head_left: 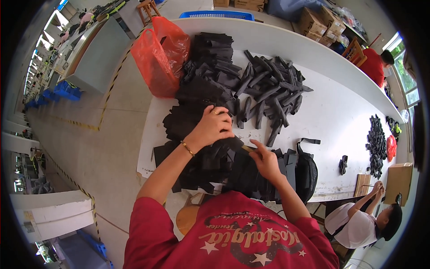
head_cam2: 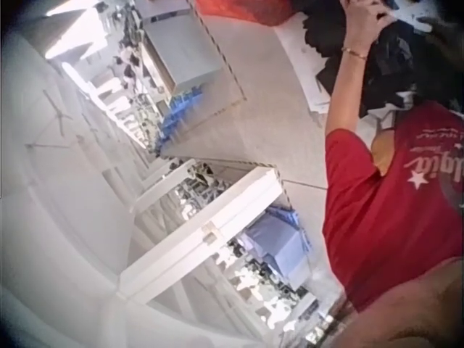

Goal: Inspecting and measuring black material strips using a wooden guide on a factory workbench.

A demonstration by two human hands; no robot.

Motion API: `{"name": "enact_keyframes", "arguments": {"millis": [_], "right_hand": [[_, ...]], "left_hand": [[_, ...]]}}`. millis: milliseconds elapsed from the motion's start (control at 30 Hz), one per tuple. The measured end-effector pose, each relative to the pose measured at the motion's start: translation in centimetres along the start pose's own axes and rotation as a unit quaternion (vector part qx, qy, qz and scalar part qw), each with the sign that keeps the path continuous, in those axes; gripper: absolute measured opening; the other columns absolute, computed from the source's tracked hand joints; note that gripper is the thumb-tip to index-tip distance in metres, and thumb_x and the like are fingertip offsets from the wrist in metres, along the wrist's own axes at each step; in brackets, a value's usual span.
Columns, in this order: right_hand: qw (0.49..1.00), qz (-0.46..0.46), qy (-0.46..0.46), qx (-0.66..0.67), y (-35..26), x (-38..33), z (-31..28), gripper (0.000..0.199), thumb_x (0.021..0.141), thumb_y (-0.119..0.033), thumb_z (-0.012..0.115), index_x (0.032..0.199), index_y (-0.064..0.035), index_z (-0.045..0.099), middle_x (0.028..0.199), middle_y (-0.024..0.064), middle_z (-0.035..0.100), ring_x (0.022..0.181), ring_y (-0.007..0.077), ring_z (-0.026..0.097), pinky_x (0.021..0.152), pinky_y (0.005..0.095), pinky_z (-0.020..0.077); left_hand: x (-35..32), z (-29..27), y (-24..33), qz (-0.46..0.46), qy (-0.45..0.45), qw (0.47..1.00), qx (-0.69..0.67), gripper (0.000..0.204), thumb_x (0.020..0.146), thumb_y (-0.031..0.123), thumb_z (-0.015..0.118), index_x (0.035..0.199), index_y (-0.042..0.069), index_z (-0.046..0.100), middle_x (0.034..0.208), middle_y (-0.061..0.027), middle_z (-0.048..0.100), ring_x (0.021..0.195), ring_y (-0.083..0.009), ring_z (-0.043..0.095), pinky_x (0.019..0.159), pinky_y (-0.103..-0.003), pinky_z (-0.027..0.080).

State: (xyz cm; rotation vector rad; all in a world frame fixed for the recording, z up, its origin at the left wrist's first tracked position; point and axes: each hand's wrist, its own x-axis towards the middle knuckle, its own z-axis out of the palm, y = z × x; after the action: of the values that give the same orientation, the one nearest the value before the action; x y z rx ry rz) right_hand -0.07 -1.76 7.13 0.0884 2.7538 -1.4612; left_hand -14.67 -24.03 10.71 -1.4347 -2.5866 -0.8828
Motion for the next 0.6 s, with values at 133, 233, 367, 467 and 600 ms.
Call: {"name": "enact_keyframes", "arguments": {"millis": [133,233,367,467,600], "right_hand": [[0.996,-0.055,0.024,0.066,-0.6,0.4,1.9,0.027,0.088,-0.007,0.061,0.114,-0.0048,0.061,0.083,0.0185,0.065,0.072,0.0304,0.065,0.065,0.0338,0.0498],[0.989,0.031,0.009,0.142,-0.2,-0.5,2.5,0.026,0.088,-0.005,0.061,0.113,-0.0018,0.06,0.083,0.0184,0.065,0.07,0.0273,0.064,0.064,0.0324,0.0491],[0.993,-0.003,0.047,0.111,-0.9,-1.1,5.5,0.027,0.088,-0.003,0.061,0.114,-0.0015,0.059,0.079,0.0173,0.063,0.066,0.0253,0.062,0.061,0.0329,0.0478],[0.987,0.031,0.105,0.119,-2.1,-1.8,6.6,0.03,0.088,-0.002,0.059,0.118,-0.0028,0.056,0.079,0.0176,0.063,0.065,0.0253,0.062,0.059,0.0333,0.0476],[0.978,0.035,0.15,0.142,-2.5,-3.2,7.7,0.026,0.093,-0.002,0.052,0.119,-0.0004,0.051,0.074,0.0079,0.061,0.051,0.0104,0.051,0.048,0.027,0.0421]], "left_hand": [[0.5,-0.4,3.6,0.026,0.016,0.997,0.067,0.027,0.077,0.032,0.074,0.096,0.013,0.068,0.116,-0.0026,0.057,0.13,-0.026,0.038,0.11,-0.045,0.022],[0.1,1.0,4.7,-0.205,0.487,0.832,-0.171,0.05,0.081,0.028,0.073,0.119,0.0,0.055,0.118,-0.0122,0.055,0.123,-0.0292,0.046,0.104,-0.05,0.035],[-3.0,8.4,5.5,-0.316,0.319,0.458,-0.767,0.033,0.09,0.022,0.066,0.115,0.002,0.058,0.093,-0.0086,0.064,0.092,-0.027,0.064,0.085,-0.042,0.052],[-1.9,10.1,7.6,-0.325,0.387,0.424,-0.752,0.026,0.094,0.02,0.061,0.112,0.001,0.06,0.08,-0.0068,0.063,0.081,-0.0247,0.066,0.078,-0.04,0.055],[-1.4,10.1,8.4,-0.33,0.404,0.381,-0.763,0.03,0.092,0.023,0.063,0.112,0.001,0.06,0.079,-0.0061,0.062,0.075,-0.0212,0.063,0.076,-0.037,0.055]]}}
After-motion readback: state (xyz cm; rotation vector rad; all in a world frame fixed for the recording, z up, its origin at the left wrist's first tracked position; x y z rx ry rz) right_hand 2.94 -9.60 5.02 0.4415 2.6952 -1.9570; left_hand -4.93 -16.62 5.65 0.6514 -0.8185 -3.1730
